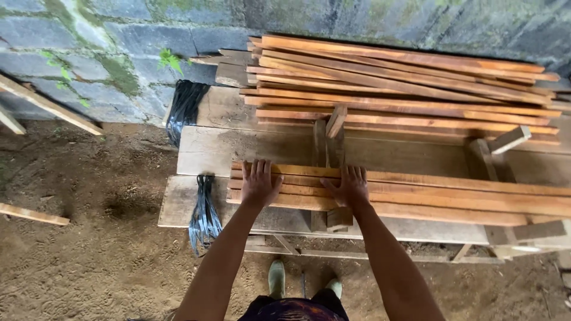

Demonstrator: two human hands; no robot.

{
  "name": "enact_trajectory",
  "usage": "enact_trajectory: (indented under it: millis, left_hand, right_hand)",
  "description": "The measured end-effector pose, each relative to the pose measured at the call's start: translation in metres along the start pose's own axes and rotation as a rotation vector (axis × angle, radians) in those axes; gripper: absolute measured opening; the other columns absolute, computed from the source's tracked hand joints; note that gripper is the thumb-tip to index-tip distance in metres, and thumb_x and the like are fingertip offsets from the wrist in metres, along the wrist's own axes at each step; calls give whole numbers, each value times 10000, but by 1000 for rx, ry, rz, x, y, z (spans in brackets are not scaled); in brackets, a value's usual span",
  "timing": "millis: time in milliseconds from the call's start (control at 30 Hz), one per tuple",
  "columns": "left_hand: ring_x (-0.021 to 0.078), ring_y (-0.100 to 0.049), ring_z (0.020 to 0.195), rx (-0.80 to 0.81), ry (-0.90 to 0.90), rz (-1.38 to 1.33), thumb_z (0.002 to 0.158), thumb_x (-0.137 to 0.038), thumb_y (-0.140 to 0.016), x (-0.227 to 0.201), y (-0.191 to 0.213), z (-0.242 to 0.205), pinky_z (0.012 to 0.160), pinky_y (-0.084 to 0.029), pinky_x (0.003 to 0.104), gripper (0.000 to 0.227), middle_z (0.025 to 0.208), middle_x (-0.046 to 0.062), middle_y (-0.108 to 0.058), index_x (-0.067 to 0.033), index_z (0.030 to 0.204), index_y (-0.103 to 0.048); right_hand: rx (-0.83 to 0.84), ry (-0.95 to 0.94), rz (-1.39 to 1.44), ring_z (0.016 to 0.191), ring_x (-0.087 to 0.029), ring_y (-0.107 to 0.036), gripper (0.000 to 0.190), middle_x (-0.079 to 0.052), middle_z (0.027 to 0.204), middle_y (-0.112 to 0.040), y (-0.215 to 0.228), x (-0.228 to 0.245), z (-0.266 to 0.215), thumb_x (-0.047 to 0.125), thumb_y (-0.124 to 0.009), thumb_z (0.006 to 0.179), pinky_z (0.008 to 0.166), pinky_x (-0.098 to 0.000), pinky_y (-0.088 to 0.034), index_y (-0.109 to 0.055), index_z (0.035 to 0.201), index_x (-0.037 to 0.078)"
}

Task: Organizing wooden planks and tying them together into bundles using plastic straps.

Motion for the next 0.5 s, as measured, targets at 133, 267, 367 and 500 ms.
enact_trajectory:
  millis: [133, 267, 367, 500]
  left_hand:
    - [319, -554, 1281, -7, -3, -31, 871, -507, -640, 2, -8, -1, 1181, -252, 620, 613, 1230, 138, -595, -86, 1307, -544]
    - [324, -545, 1322, -43, -10, -51, 928, -512, -576, 4, -9, -1, 1183, -269, 604, 618, 1297, 160, -607, -67, 1357, -556]
    - [329, -524, 1357, -66, -29, -49, 942, -466, -575, 7, -15, -4, 1171, -308, 602, 612, 1354, 168, -596, -59, 1399, -552]
    - [323, -531, 1370, -85, -29, -63, 951, -430, -594, 16, -25, -4, 1172, -320, 596, 596, 1394, 167, -599, -74, 1427, -556]
  right_hand:
    - [179, -78, 9, 1165, -309, -586, 734, -129, 1146, -650, 3, 4, 0, 740, -616, 792, 1128, -471, -355, -590, 1215, 140]
    - [173, -57, 6, 1158, -272, -587, 685, -94, 1135, -651, -16, -6, -1, 740, -588, 817, 1119, -461, -348, -603, 1221, 187]
    - [155, -54, 35, 1173, -272, -606, 703, -104, 1123, -674, -28, -14, 0, 756, -579, 832, 1160, -476, -324, -603, 1221, 170]
    - [146, -25, 31, 1166, -268, -624, 698, -108, 1121, -688, -26, -13, -1, 733, -597, 838, 1177, -470, -299, -608, 1229, 155]
Point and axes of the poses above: each hand's wrist, its own z-axis towards the middle knuckle, its own y-axis out of the back of the hand, x = y × z, the point moved 4 cm from there along z, towards the middle knuckle
